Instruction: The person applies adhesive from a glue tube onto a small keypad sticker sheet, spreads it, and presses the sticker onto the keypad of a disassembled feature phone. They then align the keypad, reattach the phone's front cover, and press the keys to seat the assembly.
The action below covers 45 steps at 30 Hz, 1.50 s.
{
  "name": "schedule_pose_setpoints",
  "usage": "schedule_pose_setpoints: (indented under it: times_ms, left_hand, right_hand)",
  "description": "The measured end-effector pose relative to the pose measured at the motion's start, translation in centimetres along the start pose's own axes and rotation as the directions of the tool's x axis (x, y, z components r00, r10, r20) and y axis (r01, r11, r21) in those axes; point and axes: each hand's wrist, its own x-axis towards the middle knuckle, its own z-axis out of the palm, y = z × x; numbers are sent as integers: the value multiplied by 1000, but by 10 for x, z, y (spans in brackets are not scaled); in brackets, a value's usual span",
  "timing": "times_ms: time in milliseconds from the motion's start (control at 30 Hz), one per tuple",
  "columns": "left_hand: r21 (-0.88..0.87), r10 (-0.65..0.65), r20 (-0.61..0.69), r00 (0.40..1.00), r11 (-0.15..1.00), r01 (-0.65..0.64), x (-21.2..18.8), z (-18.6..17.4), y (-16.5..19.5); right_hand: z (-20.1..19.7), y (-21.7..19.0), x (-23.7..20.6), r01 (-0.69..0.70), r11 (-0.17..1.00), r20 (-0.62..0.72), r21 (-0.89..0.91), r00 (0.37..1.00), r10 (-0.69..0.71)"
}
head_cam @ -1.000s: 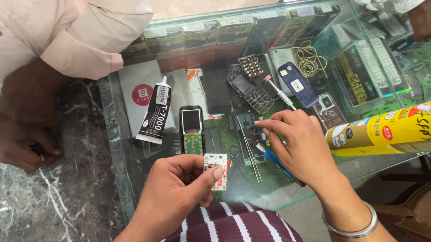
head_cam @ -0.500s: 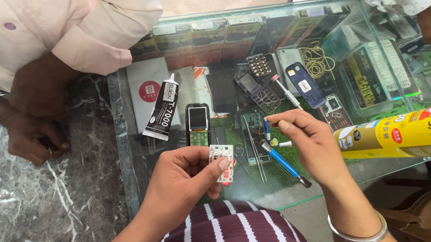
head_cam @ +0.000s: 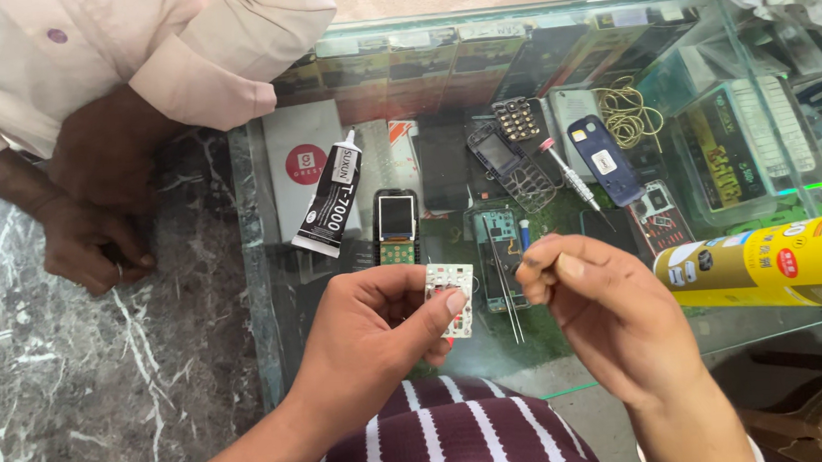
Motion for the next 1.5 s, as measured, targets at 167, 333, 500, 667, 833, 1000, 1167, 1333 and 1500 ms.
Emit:
schedule_pose_setpoints:
  times_ms: [167,333,500,667,833,1000,1167,1333,1500]
  left_hand:
    - [42,55,-31,998,998,-54,-3,2,0]
    - [18,104,-20,994,994,-104,-5,0,-1]
    - [8,98,-51,994,995,-97,-5,-1,-4]
    - [8,91,-72,993,996,-90,-5,-1,-6]
    - [-25,102,-70,992,994,-104,-4,-1,-8]
    - [-13,124,-58,991,992,-125,-3,-2,-9]
    - [-22,124,-56,991,992,-125,-3,-2,-11]
    - [-19,130,-71,989,991,-132,0,-5,-11]
    - [-48,122,-116,986,991,-128,4,-9,-13]
  right_hand:
    - [23,7,-10,208,939,132,-275,975,-178]
    - [39,13,-13,267,883,165,-387,962,-219]
    - [45,16,-17,239,870,168,-431,969,-183]
    - [45,17,-17,203,850,125,-487,979,-162]
    - [45,20,-16,209,825,133,-525,978,-163]
    - [43,22,-14,215,817,138,-536,976,-166]
    - [37,26,-12,170,897,99,-407,985,-141]
    - [30,32,-3,98,972,57,-215,995,-87]
    - [24,30,-1,125,967,46,-221,992,-118]
